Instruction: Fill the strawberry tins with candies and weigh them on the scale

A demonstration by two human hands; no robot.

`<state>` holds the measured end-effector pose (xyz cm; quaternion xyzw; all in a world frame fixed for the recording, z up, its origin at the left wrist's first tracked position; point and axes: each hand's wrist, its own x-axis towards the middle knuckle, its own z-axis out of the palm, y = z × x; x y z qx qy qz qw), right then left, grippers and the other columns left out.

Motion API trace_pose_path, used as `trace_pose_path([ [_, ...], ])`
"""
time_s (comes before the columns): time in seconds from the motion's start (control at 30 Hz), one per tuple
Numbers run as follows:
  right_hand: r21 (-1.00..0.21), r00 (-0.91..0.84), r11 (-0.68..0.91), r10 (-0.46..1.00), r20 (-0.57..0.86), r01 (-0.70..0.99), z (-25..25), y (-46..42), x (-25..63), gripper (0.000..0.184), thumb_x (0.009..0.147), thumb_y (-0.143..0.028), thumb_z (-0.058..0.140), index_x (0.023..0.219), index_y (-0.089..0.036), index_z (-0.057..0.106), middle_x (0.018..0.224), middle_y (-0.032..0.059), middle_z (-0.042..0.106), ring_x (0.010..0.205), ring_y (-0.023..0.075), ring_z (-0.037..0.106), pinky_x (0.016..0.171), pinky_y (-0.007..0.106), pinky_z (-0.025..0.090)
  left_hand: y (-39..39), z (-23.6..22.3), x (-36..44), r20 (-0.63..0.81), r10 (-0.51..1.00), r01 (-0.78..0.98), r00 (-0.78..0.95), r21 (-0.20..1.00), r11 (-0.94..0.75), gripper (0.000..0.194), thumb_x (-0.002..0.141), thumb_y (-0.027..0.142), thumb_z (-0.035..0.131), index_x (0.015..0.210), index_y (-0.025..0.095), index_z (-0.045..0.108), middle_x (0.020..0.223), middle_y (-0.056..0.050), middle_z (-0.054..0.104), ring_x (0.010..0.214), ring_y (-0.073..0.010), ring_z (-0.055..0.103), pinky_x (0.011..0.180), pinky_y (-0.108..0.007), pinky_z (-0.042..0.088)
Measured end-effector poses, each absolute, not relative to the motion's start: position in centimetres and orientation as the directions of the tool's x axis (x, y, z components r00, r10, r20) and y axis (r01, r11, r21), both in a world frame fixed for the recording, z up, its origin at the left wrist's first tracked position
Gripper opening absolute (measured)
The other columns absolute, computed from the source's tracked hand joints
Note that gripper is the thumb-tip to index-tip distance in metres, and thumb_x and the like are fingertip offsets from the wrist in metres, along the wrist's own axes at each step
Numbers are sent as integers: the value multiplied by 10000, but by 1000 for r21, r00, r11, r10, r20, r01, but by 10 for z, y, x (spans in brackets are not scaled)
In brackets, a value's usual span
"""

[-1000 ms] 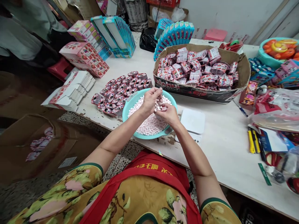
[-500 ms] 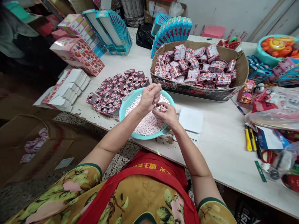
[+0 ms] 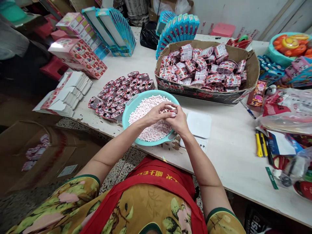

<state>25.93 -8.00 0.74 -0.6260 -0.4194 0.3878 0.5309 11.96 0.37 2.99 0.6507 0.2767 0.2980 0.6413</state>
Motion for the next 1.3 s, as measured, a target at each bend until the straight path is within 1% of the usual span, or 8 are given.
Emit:
trace_pose_path([
  [0.17, -969, 356, -121, 934, -37, 217, 7, -77, 257, 810, 582, -408, 880, 1314, -166, 630, 1029, 69, 751, 896, 228, 703, 877, 381, 578, 13, 7, 113, 142, 803, 205, 579, 928, -312, 232, 953, 312, 586, 1046, 220, 779, 1033, -72, 771, 985, -226, 695, 966, -337, 496],
  [0.33, -996, 354, -11, 935, 21, 89, 3, -89, 265, 624, 591, -488, 918, 1113, -188, 752, 1023, 63, 774, 924, 244, 718, 888, 393, 590, 35, 0, 96, 178, 851, 641, 494, 586, -495, 290, 946, 214, 530, 1134, 186, 748, 1295, -113, 724, 1230, -290, 636, 1120, -436, 443],
  [0.53, -992, 464, 128, 878, 116, 6, -2, -96, 265, 536, 566, -453, 954, 1031, -244, 788, 1079, 43, 773, 1018, 245, 716, 999, 413, 566, 43, -12, 87, 65, 815, 634, 575, 595, -494, 351, 991, 317, 480, 1218, 175, 707, 1302, -110, 718, 1241, -272, 636, 1108, -405, 464],
  [0.77, -986, 626, 157, 764, 154, 51, -14, -112, 313, 598, 595, -420, 942, 1139, -249, 760, 1148, 63, 756, 1041, 250, 711, 988, 420, 568, 30, -22, 109, -124, 674, 635, 728, 493, -595, 640, 990, 587, 465, 1453, 155, 561, 1421, -188, 557, 1342, -364, 503, 1124, -509, 422],
  [1.0, -975, 739, -178, 674, -22, 134, -64, -157, 383, 664, 558, -515, 917, 1096, -170, 734, 1068, 109, 755, 969, 276, 701, 930, 478, 576, 13, -22, 116, -201, 690, 699, 696, 409, -586, 629, 976, 648, 426, 1297, 135, 597, 1297, -210, 600, 1208, -382, 584, 1024, -508, 471],
  [1.07, -942, 696, -218, 718, 22, 254, -60, -155, 392, 672, 585, -560, 897, 1119, -189, 724, 1119, 116, 746, 1024, 296, 693, 960, 502, 566, 13, -23, 113, -219, 699, 714, 681, 409, -568, 588, 967, 634, 440, 1257, 154, 615, 1260, -197, 627, 1163, -385, 620, 982, -505, 489],
  [1.17, -806, 608, -102, 713, 349, 582, -31, -122, 426, 571, 754, -548, 799, 1215, -230, 692, 1246, 114, 706, 1163, 300, 661, 1024, 498, 540, 18, -25, 109, -248, 720, 731, 649, 463, -500, 491, 944, 594, 476, 1132, 184, 671, 1216, -174, 676, 1135, -381, 651, 968, -499, 494],
  [1.3, -479, 403, -144, 769, 497, 866, 15, -18, 506, 403, 850, -259, 710, 1242, -165, 696, 1250, 141, 697, 1178, 289, 662, 1046, 476, 526, 29, -28, 107, -338, 824, 726, 455, 676, -124, 479, 792, 576, 682, 1058, 179, 710, 1149, -162, 743, 1119, -366, 679, 935, -435, 511],
])
